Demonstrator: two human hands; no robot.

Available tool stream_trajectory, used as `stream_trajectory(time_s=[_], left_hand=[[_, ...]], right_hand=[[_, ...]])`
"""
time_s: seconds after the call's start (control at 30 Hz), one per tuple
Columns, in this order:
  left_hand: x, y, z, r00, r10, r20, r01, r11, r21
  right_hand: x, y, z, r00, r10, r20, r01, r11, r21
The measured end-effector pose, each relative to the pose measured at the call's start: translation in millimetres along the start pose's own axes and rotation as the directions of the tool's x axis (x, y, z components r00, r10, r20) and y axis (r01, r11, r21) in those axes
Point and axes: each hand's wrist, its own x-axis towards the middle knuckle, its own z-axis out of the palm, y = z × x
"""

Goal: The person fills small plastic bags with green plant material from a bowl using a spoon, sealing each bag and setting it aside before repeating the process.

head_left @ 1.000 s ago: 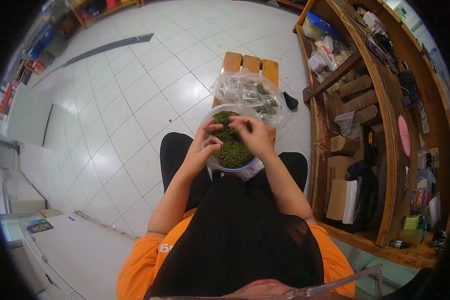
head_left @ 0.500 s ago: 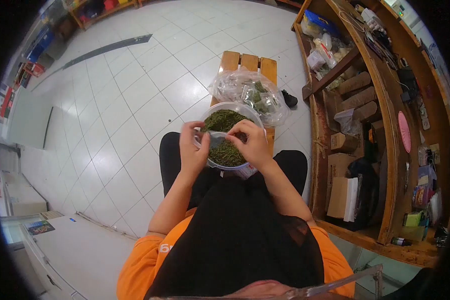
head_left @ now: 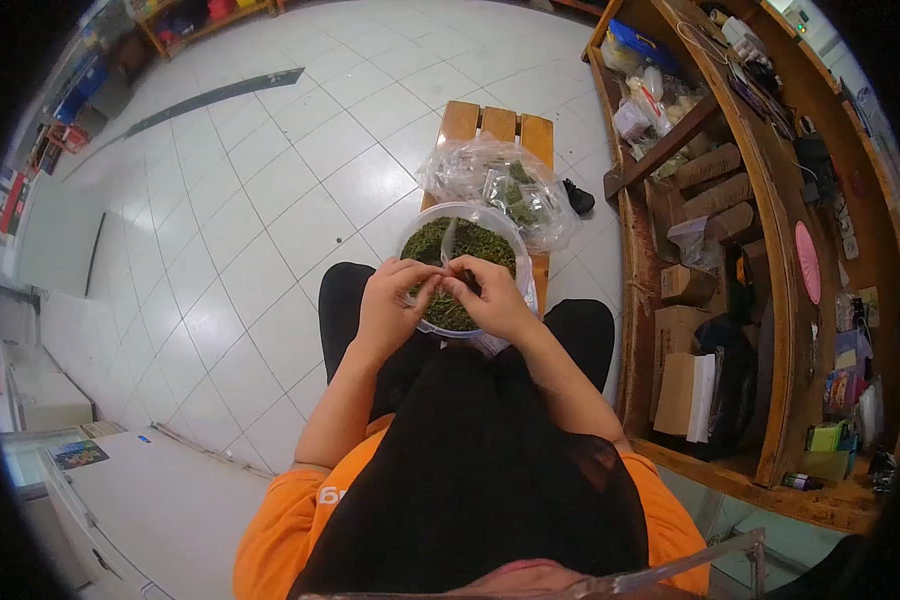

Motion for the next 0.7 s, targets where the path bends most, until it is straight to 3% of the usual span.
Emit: stream_trajectory(time_s=[0.03,0.07,0.1,0.13,0.2,0.23,0.37,0.43,0.5,0.53,0.57,0.63,0.67,0.7], left_hand=[[-1,1,2,1.0,-0.001,0.0,0.001,1.0,0.0],[-3,3,5,0.999,0.035,-0.032,-0.031,0.991,0.131],[-4,5,7,0.995,0.074,-0.06,-0.056,0.964,0.262],[-5,3,8,0.995,0.072,-0.062,-0.053,0.964,0.262],[-4,-1,10,0.972,0.099,-0.213,-0.016,0.933,0.36],[-4,-2,10,0.972,0.098,-0.214,-0.015,0.933,0.359],[-6,-3,11,0.974,0.01,-0.225,0.062,0.948,0.314],[-6,-2,12,0.974,-0.027,-0.226,0.09,0.957,0.275],[-6,1,10,0.993,0.083,-0.085,-0.061,0.971,0.233],[-6,0,4,0.999,0.039,0.023,-0.044,0.968,0.246],[-3,2,2,0.999,0.039,0.023,-0.044,0.969,0.245],[7,11,-5,0.967,0.228,-0.112,-0.205,0.961,0.184],[9,10,-8,0.968,0.225,-0.109,-0.203,0.962,0.182],[10,7,-13,0.974,0.228,0.016,-0.225,0.946,0.233]], right_hand=[[0,-2,1,0.998,-0.053,0.029,0.055,0.996,-0.074],[1,-3,4,0.998,-0.052,0.03,0.054,0.996,-0.074],[1,-4,8,0.994,-0.111,-0.02,0.106,0.98,-0.167],[1,-5,11,0.983,-0.173,-0.064,0.151,0.953,-0.262],[4,-6,12,0.983,-0.139,-0.119,0.096,0.945,-0.314],[4,-6,12,0.978,-0.105,-0.178,0.034,0.932,-0.362],[5,0,15,0.964,-0.175,-0.198,0.09,0.922,-0.377],[3,1,13,0.942,-0.328,-0.073,0.284,0.893,-0.349],[3,-4,14,0.957,-0.28,-0.082,0.235,0.906,-0.352],[3,-7,14,0.968,-0.232,-0.094,0.186,0.916,-0.355],[4,-7,12,0.968,-0.232,-0.094,0.185,0.916,-0.356],[4,-7,6,0.989,-0.13,-0.073,0.096,0.93,-0.354],[4,-8,7,0.989,-0.126,-0.073,0.092,0.931,-0.353],[4,-10,8,0.99,-0.127,-0.067,0.102,0.949,-0.297]])
